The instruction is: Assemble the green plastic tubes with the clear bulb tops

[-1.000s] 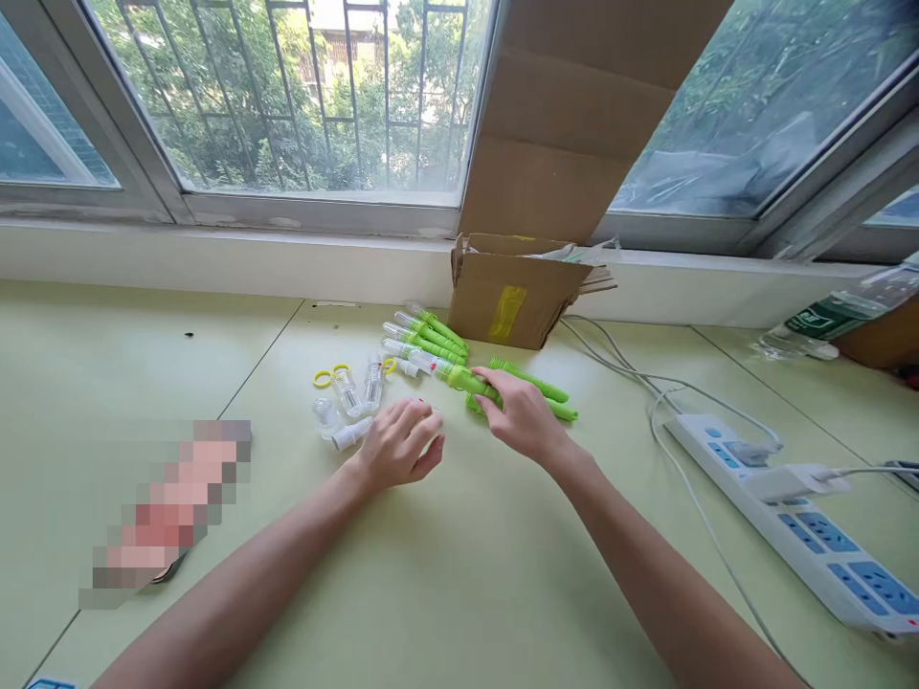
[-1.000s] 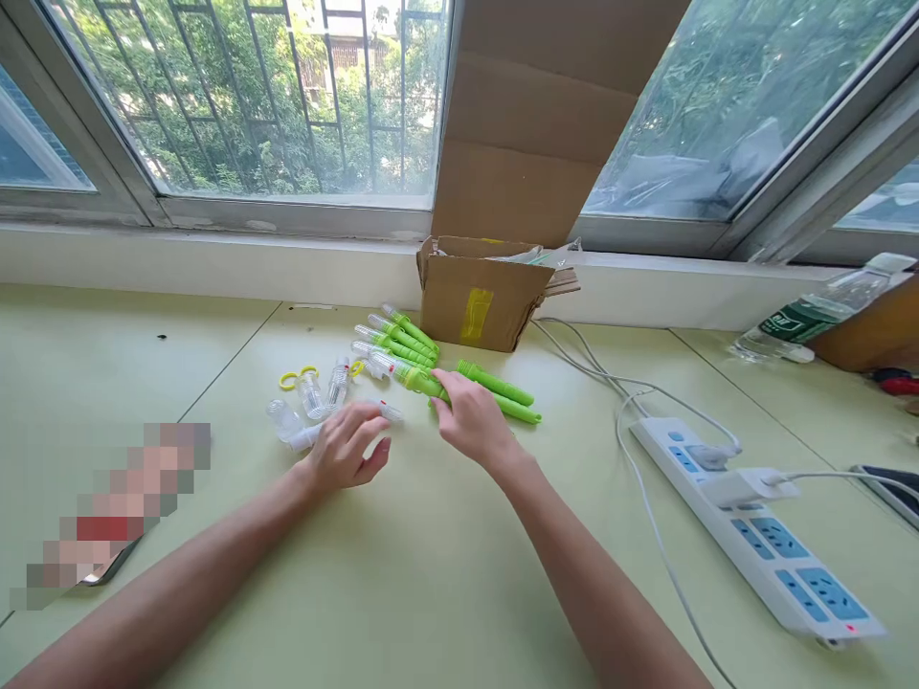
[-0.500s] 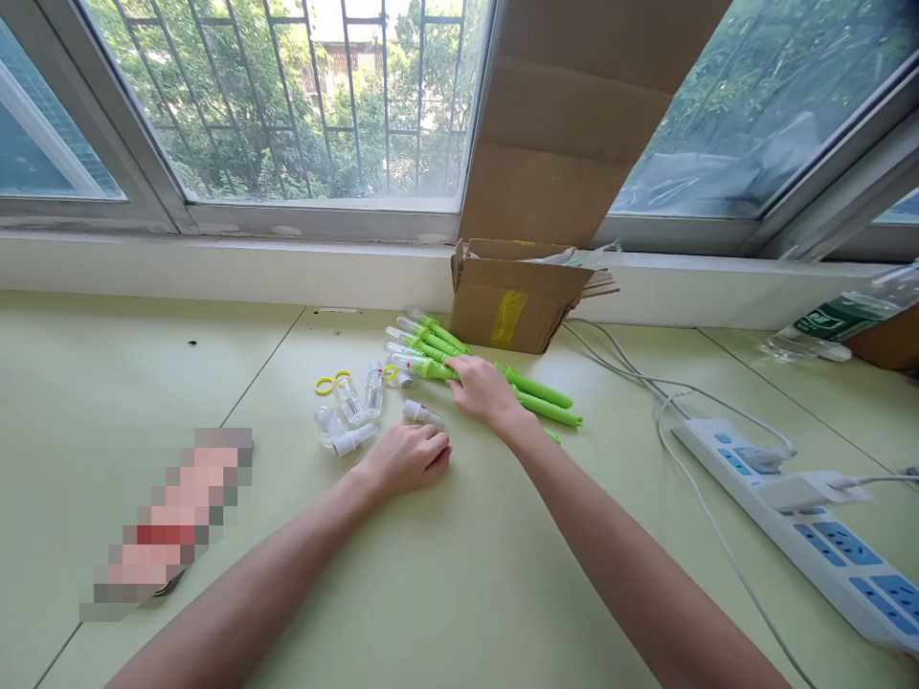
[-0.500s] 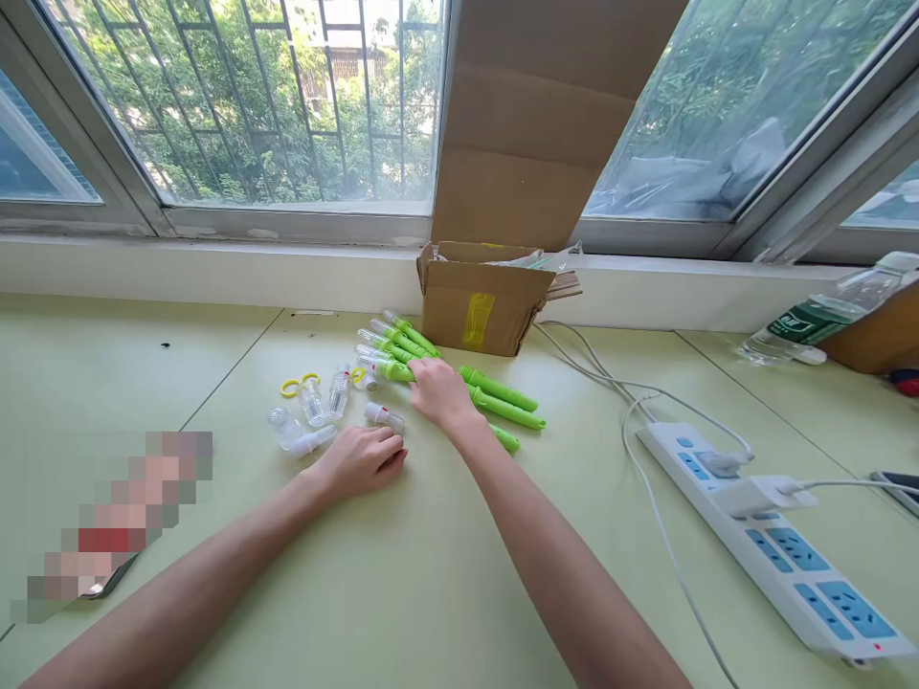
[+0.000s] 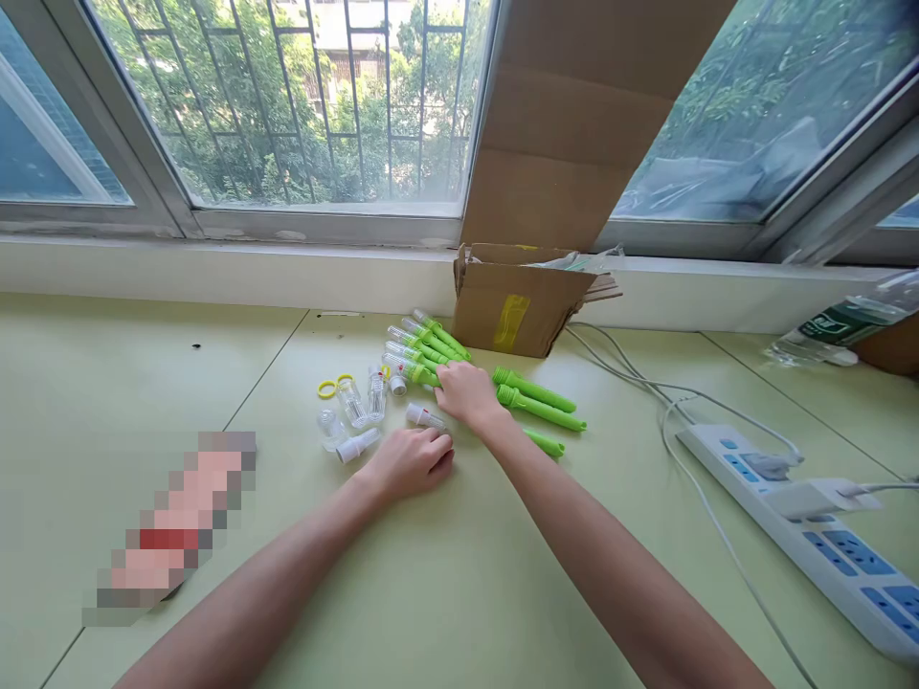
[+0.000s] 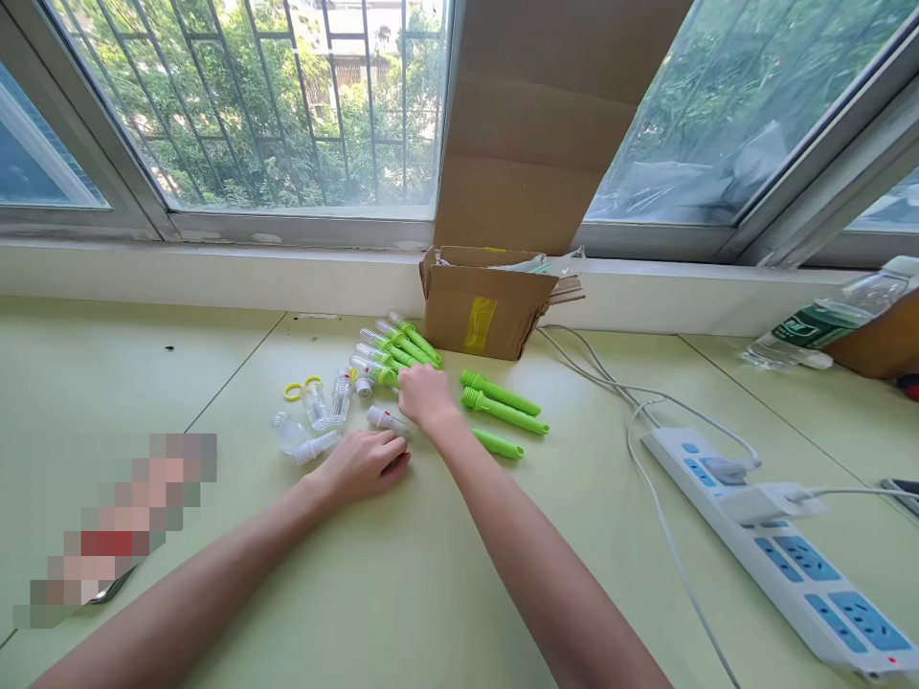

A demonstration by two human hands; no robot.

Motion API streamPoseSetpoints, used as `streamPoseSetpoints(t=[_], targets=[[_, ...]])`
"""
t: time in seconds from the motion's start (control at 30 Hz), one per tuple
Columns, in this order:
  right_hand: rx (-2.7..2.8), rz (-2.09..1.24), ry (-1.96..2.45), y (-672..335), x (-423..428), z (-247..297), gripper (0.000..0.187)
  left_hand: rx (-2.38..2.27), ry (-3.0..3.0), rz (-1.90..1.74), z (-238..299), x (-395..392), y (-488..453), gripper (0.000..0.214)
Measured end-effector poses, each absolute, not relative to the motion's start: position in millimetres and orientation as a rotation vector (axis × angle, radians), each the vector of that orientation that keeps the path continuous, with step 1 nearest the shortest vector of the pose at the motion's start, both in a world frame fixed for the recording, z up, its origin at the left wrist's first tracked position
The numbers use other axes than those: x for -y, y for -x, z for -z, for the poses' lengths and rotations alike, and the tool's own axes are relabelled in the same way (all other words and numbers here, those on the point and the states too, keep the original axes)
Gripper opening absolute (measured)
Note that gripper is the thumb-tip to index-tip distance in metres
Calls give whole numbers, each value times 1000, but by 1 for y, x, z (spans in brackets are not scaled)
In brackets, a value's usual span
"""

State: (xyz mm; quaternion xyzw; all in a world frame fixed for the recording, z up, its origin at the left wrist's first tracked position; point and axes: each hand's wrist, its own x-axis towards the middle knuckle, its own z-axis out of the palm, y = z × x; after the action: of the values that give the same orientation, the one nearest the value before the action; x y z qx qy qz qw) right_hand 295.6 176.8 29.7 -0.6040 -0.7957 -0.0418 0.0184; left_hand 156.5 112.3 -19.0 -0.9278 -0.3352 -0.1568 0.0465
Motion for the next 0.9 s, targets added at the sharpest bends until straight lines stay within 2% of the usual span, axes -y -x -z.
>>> streamPoseSetpoints(t=[0.53,0.67,0.9], targets=[[2520,105,1931,-280,-179,-34,28,1051,2816,488,19,-112,-158,24],[2473,161,1917,-280,-175,-36,27,1044,2831,503,19,-112,-158,24],[2328,321,1743,-288,-145,-37,36,1049,2840,513,20,-112,-158,21]])
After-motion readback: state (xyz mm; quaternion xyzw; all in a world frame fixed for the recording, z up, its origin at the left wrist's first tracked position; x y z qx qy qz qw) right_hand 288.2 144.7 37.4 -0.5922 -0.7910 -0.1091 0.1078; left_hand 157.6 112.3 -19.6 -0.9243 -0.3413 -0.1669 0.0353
